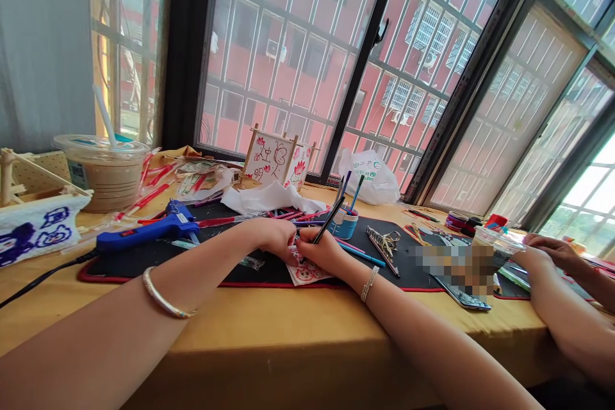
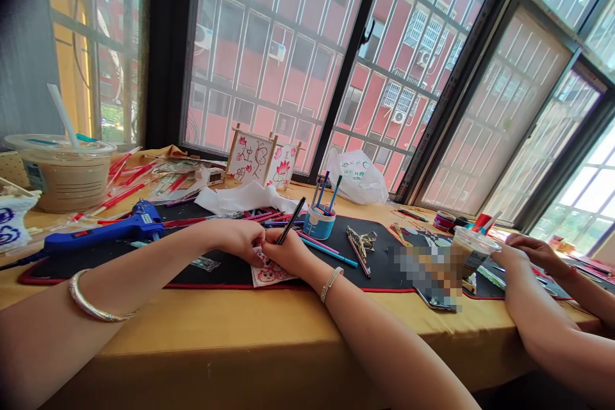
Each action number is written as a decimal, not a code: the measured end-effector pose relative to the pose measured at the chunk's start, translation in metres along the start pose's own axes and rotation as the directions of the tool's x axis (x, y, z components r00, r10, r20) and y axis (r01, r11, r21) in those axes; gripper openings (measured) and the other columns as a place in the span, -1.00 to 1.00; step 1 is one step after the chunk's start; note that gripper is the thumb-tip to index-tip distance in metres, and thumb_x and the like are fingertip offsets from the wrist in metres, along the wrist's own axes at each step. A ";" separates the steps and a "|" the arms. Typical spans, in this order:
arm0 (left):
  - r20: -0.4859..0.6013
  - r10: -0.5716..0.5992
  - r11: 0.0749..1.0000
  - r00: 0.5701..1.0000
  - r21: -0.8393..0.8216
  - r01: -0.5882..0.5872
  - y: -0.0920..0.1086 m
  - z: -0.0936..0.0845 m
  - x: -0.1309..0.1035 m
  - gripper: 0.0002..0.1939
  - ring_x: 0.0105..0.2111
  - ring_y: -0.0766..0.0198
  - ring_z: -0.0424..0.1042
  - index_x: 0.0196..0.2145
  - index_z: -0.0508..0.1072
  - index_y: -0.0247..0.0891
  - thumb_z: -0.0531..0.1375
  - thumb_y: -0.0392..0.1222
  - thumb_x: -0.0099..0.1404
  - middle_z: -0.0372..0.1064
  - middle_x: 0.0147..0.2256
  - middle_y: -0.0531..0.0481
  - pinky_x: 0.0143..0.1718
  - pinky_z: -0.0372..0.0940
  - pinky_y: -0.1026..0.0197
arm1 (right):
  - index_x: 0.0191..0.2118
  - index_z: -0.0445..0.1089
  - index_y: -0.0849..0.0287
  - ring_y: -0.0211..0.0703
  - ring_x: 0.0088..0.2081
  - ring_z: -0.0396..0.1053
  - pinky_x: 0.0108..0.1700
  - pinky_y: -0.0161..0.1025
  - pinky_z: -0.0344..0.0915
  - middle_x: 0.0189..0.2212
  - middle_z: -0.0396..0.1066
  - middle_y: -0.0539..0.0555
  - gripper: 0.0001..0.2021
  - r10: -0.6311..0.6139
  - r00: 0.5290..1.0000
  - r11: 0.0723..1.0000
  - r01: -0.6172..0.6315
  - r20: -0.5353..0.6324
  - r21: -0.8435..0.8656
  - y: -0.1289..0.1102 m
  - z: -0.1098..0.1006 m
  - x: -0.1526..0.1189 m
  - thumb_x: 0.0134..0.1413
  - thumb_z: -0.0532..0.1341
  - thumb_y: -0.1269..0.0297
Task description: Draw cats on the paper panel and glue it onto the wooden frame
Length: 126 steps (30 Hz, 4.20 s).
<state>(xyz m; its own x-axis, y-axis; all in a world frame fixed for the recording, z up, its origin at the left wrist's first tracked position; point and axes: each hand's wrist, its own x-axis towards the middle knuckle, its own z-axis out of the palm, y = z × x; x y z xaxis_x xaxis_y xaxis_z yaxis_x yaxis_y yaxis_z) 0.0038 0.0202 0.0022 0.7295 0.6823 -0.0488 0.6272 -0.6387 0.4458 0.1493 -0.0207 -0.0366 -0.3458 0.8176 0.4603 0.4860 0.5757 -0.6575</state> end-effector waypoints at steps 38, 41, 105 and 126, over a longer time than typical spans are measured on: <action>0.148 -0.109 0.951 0.983 0.304 0.060 0.025 -0.011 -0.016 -0.63 -0.51 0.33 0.19 -0.41 0.35 -0.23 0.19 0.11 -0.06 0.25 -0.48 0.09 -0.51 0.07 0.28 | -0.66 -0.06 0.15 -0.39 -0.59 -0.17 -0.58 -0.38 -0.17 -0.68 -0.13 -0.14 -0.82 0.046 0.999 0.992 -0.044 0.015 -0.114 -0.001 -0.006 0.000 -0.18 -0.01 0.38; 0.152 -0.119 0.950 0.981 0.305 0.068 0.024 -0.011 -0.015 -0.61 -0.51 0.34 0.18 -0.39 0.34 -0.23 0.19 0.13 -0.06 0.23 -0.49 0.10 -0.52 0.07 0.28 | -0.65 -0.02 0.17 -0.39 -0.59 -0.13 -0.58 -0.38 -0.15 -0.67 -0.08 -0.13 -0.85 0.049 0.998 0.993 -0.045 0.032 -0.112 -0.001 -0.006 0.000 -0.19 -0.01 0.40; 0.168 -0.130 0.951 0.977 0.300 0.075 0.027 -0.009 -0.015 -0.49 -0.39 0.23 0.29 -0.26 0.39 -0.27 0.14 0.18 -0.04 0.37 -0.34 -0.01 -0.37 0.15 0.26 | -0.65 0.10 0.21 -0.40 -0.58 -0.05 -0.56 -0.41 -0.07 -0.67 0.02 -0.12 -0.88 0.048 0.993 0.999 -0.049 0.112 0.007 -0.006 -0.011 -0.001 -0.21 0.01 0.46; 0.175 -0.132 0.945 0.976 0.319 0.071 0.029 -0.009 -0.015 -0.54 -0.40 0.26 0.27 -0.30 0.37 -0.25 0.12 0.17 -0.03 0.35 -0.37 0.01 -0.41 0.13 0.27 | -0.65 0.06 0.19 -0.40 -0.57 -0.07 -0.55 -0.40 -0.08 -0.66 0.01 -0.12 -0.86 0.034 0.993 0.999 -0.032 0.110 -0.015 -0.005 -0.011 0.000 -0.18 0.01 0.40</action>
<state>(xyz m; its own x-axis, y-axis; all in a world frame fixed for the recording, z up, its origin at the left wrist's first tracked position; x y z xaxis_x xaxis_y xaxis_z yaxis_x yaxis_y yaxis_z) 0.0083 -0.0055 0.0240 0.6765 0.6878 -0.2633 0.7316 -0.6687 0.1328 0.1562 -0.0237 -0.0270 -0.4154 0.8311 0.3697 0.5087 0.5492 -0.6631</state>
